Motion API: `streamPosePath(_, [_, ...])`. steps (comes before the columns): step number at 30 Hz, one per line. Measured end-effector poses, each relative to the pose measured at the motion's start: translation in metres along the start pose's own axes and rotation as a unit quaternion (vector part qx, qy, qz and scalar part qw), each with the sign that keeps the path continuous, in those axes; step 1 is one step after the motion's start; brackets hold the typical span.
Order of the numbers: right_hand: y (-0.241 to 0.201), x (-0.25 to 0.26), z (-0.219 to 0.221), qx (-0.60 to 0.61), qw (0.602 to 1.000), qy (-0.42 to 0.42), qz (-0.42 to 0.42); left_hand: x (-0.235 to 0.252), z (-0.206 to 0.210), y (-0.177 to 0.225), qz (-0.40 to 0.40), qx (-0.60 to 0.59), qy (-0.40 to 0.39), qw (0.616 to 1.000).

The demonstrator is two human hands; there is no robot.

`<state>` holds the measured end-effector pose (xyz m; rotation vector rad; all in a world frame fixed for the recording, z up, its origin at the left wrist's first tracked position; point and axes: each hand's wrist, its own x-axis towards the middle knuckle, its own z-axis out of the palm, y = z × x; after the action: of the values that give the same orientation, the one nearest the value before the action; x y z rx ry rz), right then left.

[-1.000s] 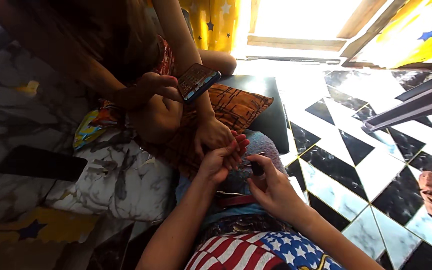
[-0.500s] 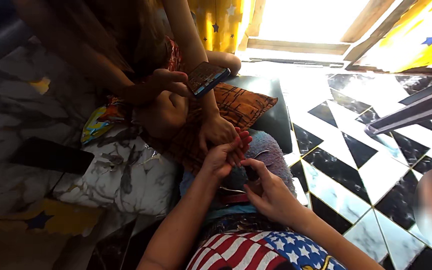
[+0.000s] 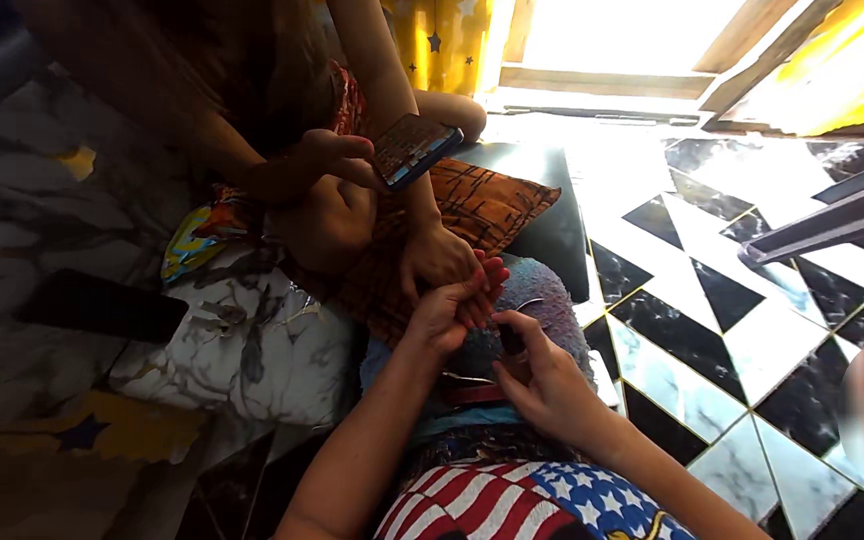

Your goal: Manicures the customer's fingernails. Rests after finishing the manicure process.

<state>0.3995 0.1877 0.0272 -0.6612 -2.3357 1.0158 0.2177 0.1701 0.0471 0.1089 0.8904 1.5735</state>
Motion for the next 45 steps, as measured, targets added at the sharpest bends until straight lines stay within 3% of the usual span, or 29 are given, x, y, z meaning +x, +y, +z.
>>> streamPosePath(5, [0.001,-0.002,0.001,0.01,0.997,-0.063,-0.049,0.001,-0.001,-0.002,0.005,-0.006,-0.01,1.0])
streamPosePath(7, [-0.003,-0.001,0.002,-0.006,0.982,-0.164,-0.096,0.001,-0.005,-0.001,0.008,-0.002,-0.026,1.0])
streamPosePath(10, [-0.007,0.006,0.006,-0.044,0.926,-0.346,-0.144,0.004,-0.009,0.003,-0.006,0.015,-0.023,1.0])
streamPosePath(12, [-0.006,0.012,0.006,-0.049,0.903,-0.391,-0.175,0.005,-0.007,0.006,-0.016,0.032,-0.012,0.999])
streamPosePath(14, [-0.009,0.022,-0.004,-0.03,0.916,-0.344,-0.206,0.006,-0.006,0.006,-0.021,0.056,-0.005,0.998])
streamPosePath(16, [-0.013,0.039,-0.017,0.058,0.952,-0.202,-0.222,0.005,-0.003,0.005,-0.012,0.052,-0.004,0.999])
streamPosePath(18, [-0.019,0.061,-0.022,0.224,0.957,-0.063,-0.172,0.002,-0.001,0.0,0.014,0.015,-0.009,1.0])
streamPosePath(20, [-0.02,0.084,-0.023,0.332,0.94,0.01,-0.081,0.0,0.004,-0.004,0.036,0.033,0.031,0.998])
streamPosePath(25, [-0.002,0.132,-0.017,0.32,0.929,0.184,-0.017,0.006,0.004,-0.009,0.012,0.114,0.068,0.991])
streamPosePath(27, [0.001,0.126,-0.014,0.309,0.936,0.164,-0.042,0.006,0.005,-0.011,0.026,0.108,0.078,0.991])
streamPosePath(30, [0.016,0.097,-0.02,0.242,0.964,0.012,-0.115,0.006,0.002,-0.015,0.057,0.087,0.068,0.992])
streamPosePath(32, [0.026,0.076,-0.032,0.074,0.985,-0.087,-0.126,0.008,-0.006,-0.011,0.043,0.084,0.019,0.995])
streamPosePath(34, [0.028,0.058,-0.039,-0.124,0.978,-0.146,-0.086,0.01,-0.009,-0.007,0.016,0.1,0.001,0.995])
streamPosePath(38, [0.037,0.036,-0.027,-0.302,0.945,-0.091,-0.09,0.009,-0.01,-0.004,-0.013,0.112,-0.002,0.994])
streamPosePath(41, [0.039,0.031,-0.032,-0.317,0.94,-0.063,-0.111,0.007,-0.011,-0.003,-0.013,0.102,-0.003,0.995])
streamPosePath(45, [0.043,0.033,-0.049,-0.326,0.939,-0.078,-0.07,0.006,-0.011,-0.002,-0.028,0.089,0.004,0.996])
